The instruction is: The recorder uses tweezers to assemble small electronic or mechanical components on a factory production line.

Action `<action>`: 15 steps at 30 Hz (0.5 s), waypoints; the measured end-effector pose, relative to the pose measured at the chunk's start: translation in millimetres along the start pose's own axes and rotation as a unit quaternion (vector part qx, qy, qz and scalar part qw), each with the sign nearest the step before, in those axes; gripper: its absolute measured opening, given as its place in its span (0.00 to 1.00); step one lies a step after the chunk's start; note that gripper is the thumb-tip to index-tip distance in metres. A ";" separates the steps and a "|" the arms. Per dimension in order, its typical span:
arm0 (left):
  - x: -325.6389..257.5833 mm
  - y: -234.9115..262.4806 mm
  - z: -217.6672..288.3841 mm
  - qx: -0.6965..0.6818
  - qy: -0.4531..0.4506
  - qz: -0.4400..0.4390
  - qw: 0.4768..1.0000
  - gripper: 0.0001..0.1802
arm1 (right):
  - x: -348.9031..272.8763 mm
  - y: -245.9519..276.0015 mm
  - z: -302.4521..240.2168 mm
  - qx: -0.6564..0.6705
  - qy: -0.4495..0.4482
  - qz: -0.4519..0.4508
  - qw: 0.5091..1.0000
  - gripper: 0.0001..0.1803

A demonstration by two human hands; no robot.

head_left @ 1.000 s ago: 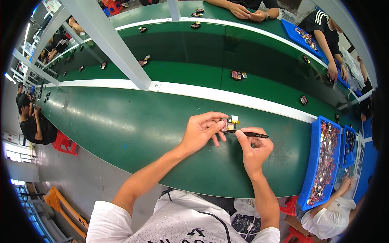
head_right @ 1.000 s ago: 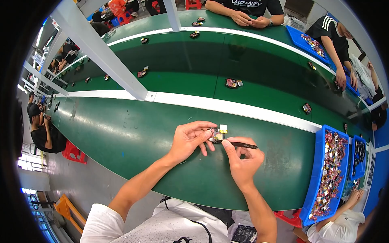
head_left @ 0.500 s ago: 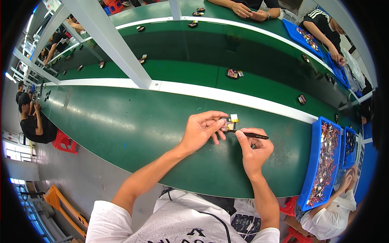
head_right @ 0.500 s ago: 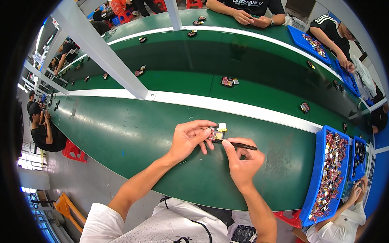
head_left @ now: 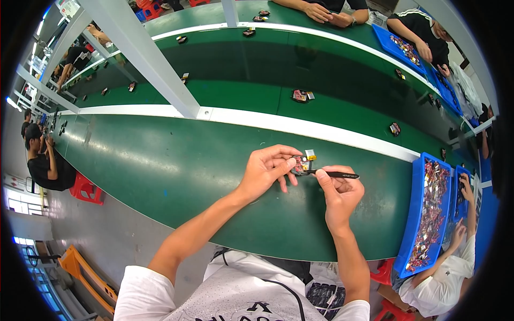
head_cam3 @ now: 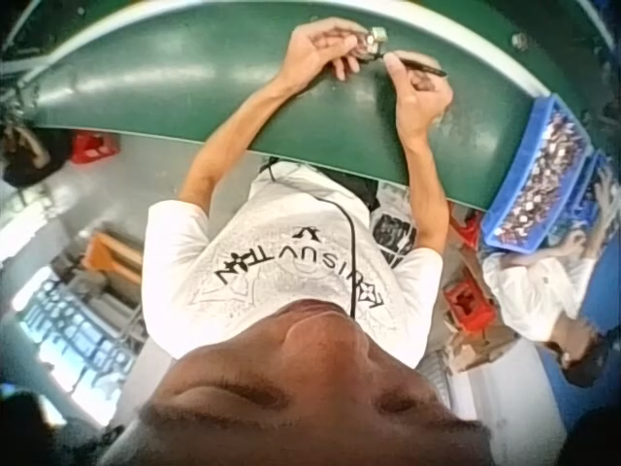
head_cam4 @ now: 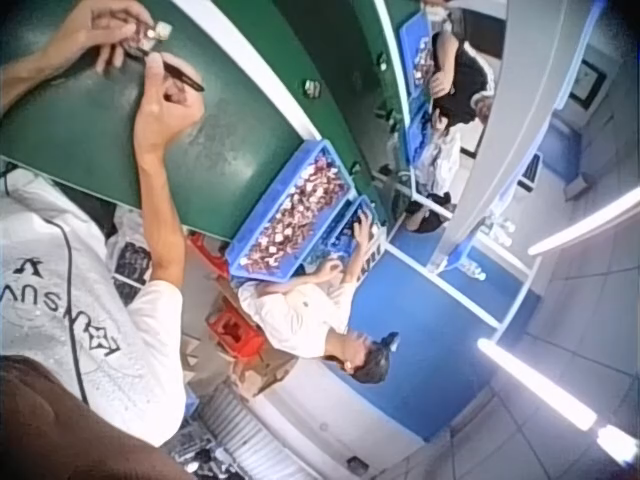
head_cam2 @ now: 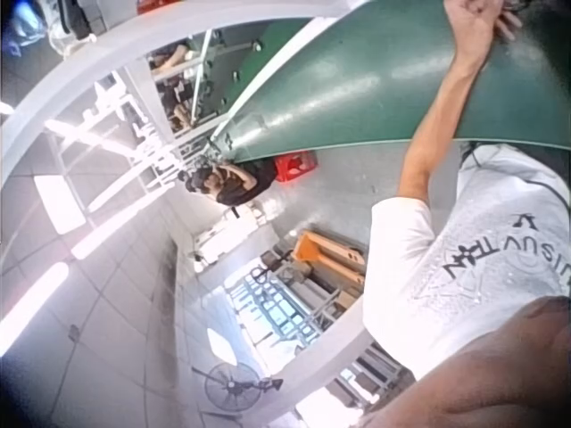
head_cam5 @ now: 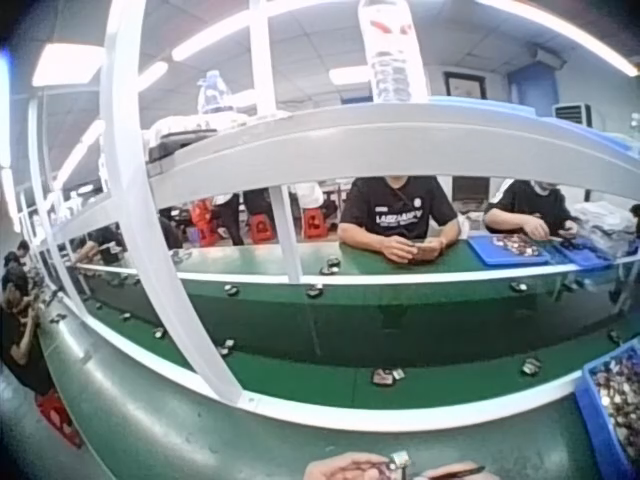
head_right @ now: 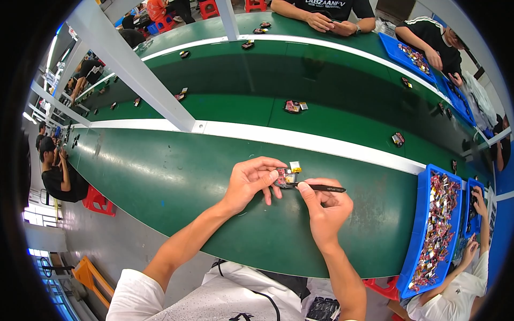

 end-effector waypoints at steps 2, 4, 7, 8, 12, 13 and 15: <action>0.4 0.5 -0.1 -0.001 0.001 0.000 1.000 0.15 | -1.4 -0.3 -0.5 -0.015 0.004 -0.001 1.000 0.06; 0.7 0.3 -0.2 -0.001 0.001 0.000 1.000 0.15 | -2.4 -0.7 -0.1 -0.030 0.009 -0.001 1.000 0.06; 1.0 -0.5 0.4 -0.012 0.001 0.005 1.000 0.14 | -3.3 -1.9 0.9 -0.052 0.036 0.004 0.998 0.06; 1.0 -0.8 0.7 -0.010 0.002 0.007 1.000 0.14 | -3.5 -2.6 0.7 -0.054 0.040 0.007 0.998 0.06; 1.0 -1.8 1.2 -0.006 -0.004 0.013 1.000 0.14 | -3.2 -4.0 1.4 -0.063 0.055 0.014 0.996 0.06; 0.9 -1.8 0.6 -0.006 -0.004 0.013 1.000 0.14 | -3.1 -3.8 2.4 -0.064 0.055 0.014 0.996 0.06; 0.3 -1.2 -0.3 -0.005 -0.010 0.009 1.000 0.15 | -3.2 -3.8 4.4 -0.066 0.061 0.010 0.996 0.06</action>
Point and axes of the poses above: each hand's wrist, its own x-axis towards the middle knuckle, its own y-axis out of the back of the hand, z = x × y, the point moved 1 cm from there along x, towards the middle knuckle, and after that the axes turned 13 degrees about -y, right-handed, at the moved point
